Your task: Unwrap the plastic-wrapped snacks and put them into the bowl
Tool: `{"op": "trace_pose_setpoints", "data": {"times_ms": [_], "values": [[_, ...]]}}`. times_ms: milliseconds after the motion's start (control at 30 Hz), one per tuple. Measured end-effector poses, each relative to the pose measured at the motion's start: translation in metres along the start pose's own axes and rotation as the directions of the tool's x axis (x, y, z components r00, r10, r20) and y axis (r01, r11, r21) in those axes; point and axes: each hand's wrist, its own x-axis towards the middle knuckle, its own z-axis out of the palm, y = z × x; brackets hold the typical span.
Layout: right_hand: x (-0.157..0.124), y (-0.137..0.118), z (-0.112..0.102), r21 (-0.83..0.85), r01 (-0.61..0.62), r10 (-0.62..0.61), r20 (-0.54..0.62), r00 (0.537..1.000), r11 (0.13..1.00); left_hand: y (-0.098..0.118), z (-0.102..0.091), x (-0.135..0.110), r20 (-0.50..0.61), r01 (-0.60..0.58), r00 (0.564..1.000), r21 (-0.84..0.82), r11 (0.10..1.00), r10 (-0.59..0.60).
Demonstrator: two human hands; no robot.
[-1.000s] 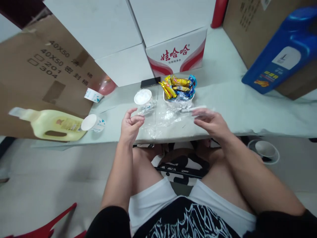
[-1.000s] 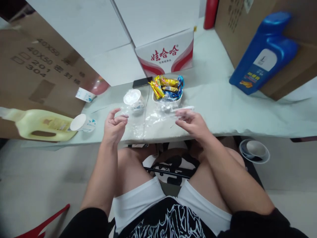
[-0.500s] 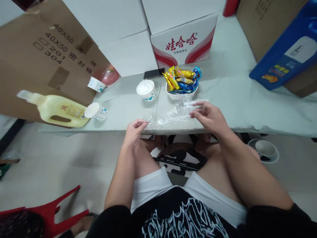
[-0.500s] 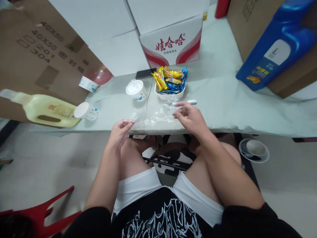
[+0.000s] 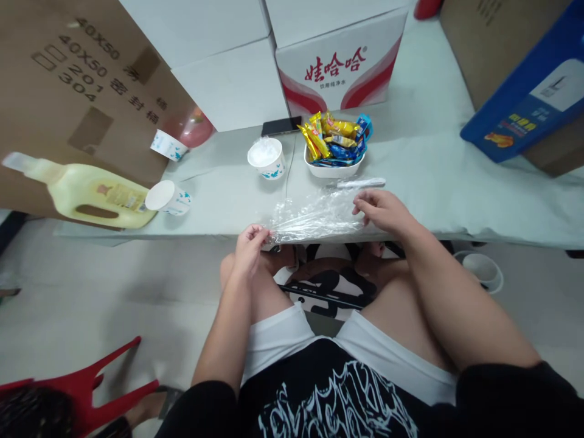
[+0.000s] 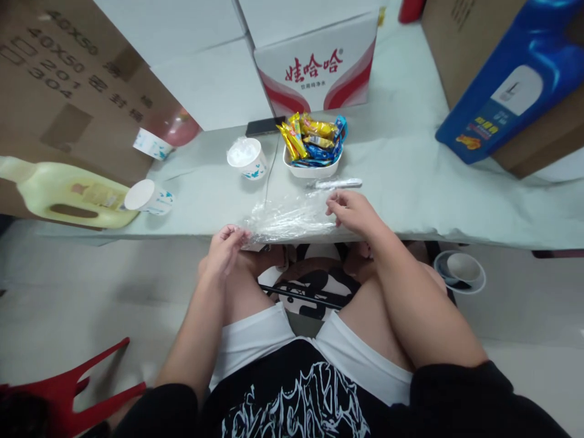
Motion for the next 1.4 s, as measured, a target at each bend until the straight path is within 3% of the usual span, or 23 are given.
{"op": "trace_pose_setpoints", "data": {"times_ms": [133,300,433,533,600,667,733,800,833,900,967,1033,1133,1200,1300,1400], "values": [[0.006,0.003,0.006,-0.222,-0.134,0.121,-0.074,0.990,0.966,-0.009,0.004,-0.001,-0.053,0.042,0.998,0.042,0.998,-0.039],[0.007,0.004,0.008,-0.309,-0.209,0.142,-0.225,0.964,0.928,-0.008,0.011,0.012,-0.134,-0.037,0.989,0.182,0.983,0.062],[0.009,0.011,0.013,-0.430,-0.169,0.007,-0.354,0.935,0.887,-0.016,0.008,0.022,-0.179,-0.003,0.982,0.282,0.959,0.056],[0.011,0.015,0.022,-0.561,-0.054,-0.165,-0.332,0.929,0.826,-0.024,-0.002,0.021,-0.236,-0.022,0.966,0.322,0.947,0.103],[0.010,0.015,0.028,-0.627,0.000,-0.234,-0.290,0.928,0.779,-0.028,-0.007,0.014,-0.271,-0.035,0.956,0.263,0.964,0.109],[0.008,0.015,0.035,-0.661,0.010,-0.240,-0.258,0.936,0.750,-0.029,-0.007,0.001,-0.282,0.030,0.959,0.122,0.992,0.006],[0.002,0.015,0.040,-0.686,0.000,-0.210,-0.222,0.952,0.727,-0.031,0.002,-0.013,-0.184,0.226,0.954,-0.081,0.971,-0.237],[-0.007,0.018,0.045,-0.707,0.001,-0.160,-0.159,0.974,0.708,-0.033,0.016,-0.024,0.001,0.449,0.885,-0.258,0.855,-0.465],[-0.012,0.020,0.047,-0.712,0.010,-0.130,-0.114,0.985,0.702,-0.034,0.025,-0.027,0.065,0.506,0.855,-0.324,0.799,-0.515],[-0.023,0.022,0.048,-0.708,0.043,-0.084,-0.022,0.996,0.705,-0.037,0.038,-0.031,0.069,0.484,0.857,-0.447,0.752,-0.510],[-0.032,0.020,0.046,-0.678,0.098,-0.098,0.038,0.994,0.728,-0.036,0.044,-0.032,-0.016,0.333,0.914,-0.540,0.773,-0.405],[-0.035,0.013,0.042,-0.602,0.179,-0.193,0.042,0.980,0.778,-0.032,0.040,-0.033,-0.062,0.196,0.959,-0.562,0.804,-0.277],[-0.029,-0.001,0.043,-0.380,0.356,-0.364,0.053,0.930,0.854,-0.017,0.028,-0.038,0.054,0.164,0.986,-0.479,0.863,-0.158],[-0.021,-0.010,0.052,-0.204,0.421,-0.403,0.123,0.907,0.884,-0.003,0.022,-0.041,0.180,0.209,0.972,-0.373,0.904,-0.150],[-0.010,-0.021,0.073,0.042,0.360,-0.354,0.319,0.879,0.932,0.018,0.020,-0.039,0.379,0.250,0.913,-0.227,0.941,-0.151],[-0.008,-0.030,0.089,0.255,0.211,-0.324,0.580,0.747,0.944,0.035,0.023,-0.028,0.502,0.217,0.857,-0.147,0.965,-0.116]]}}
